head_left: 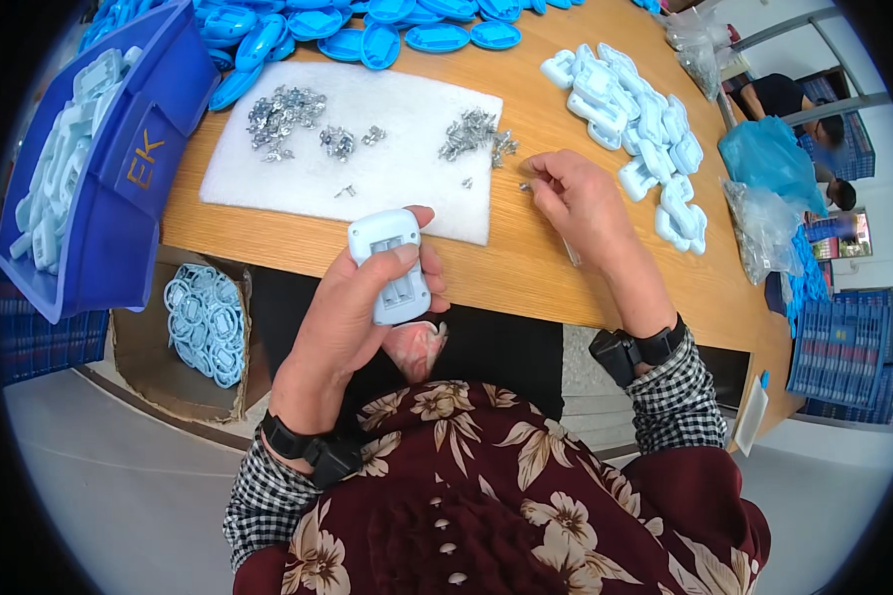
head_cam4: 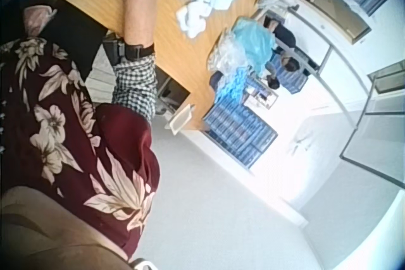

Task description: The recorder is assembling small metal terminal pins into white plastic housings at a manufacturing workstation.

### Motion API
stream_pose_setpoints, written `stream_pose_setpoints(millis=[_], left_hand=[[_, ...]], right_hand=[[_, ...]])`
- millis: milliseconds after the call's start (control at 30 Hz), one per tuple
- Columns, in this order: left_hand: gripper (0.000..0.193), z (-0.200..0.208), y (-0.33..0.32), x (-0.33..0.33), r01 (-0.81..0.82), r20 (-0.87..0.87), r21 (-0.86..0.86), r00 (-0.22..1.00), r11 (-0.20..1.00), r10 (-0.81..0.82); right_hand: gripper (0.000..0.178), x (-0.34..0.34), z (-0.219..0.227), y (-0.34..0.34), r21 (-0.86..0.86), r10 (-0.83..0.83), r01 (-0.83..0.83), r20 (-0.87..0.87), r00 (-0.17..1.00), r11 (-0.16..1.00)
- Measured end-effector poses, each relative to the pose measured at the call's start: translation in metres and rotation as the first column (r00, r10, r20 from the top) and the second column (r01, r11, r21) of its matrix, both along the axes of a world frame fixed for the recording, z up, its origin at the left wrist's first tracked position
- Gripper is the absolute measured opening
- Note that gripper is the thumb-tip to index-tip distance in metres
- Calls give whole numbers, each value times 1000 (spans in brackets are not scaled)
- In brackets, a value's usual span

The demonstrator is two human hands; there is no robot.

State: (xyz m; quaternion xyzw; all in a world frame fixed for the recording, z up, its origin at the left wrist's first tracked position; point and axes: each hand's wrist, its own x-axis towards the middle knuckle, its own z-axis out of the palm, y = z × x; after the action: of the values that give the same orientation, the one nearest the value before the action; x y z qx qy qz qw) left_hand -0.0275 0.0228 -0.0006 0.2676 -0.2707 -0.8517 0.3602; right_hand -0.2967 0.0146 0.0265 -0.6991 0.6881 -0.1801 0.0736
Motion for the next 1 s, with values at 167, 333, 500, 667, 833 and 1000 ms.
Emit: stream_pose_setpoints(millis=[167, 333, 500, 667, 833, 1000], left_hand=[[49, 3, 2, 0, -13, 26, 1, 1000, 1000, 13], [50, 7, 1, -2, 2, 70, -31, 998, 1000, 0], [55, 14, 0, -14, -60, 94, -92, 993, 994, 69], [50, 8, 2, -12, -88, 126, -136, 986, 987, 105], [49, 5, 1, -6, -113, 164, -133, 977, 985, 134], [55, 8, -2, 0, -122, 94, -26, 988, 992, 124]], right_hand=[[14, -9, -5, -5, -42, 176, -180, -87, 980, 983], [13, 21, 8, 11, 29, 26, -39, 362, 932, 999], [14, 59, 24, 28, 13, 118, -150, 555, 823, 989], [14, 78, 20, 29, -117, 210, -176, 446, 870, 977], [14, 85, 19, 27, -127, 246, -212, 416, 876, 969], [12, 85, 19, 27, -71, 215, -207, 488, 846, 976]])
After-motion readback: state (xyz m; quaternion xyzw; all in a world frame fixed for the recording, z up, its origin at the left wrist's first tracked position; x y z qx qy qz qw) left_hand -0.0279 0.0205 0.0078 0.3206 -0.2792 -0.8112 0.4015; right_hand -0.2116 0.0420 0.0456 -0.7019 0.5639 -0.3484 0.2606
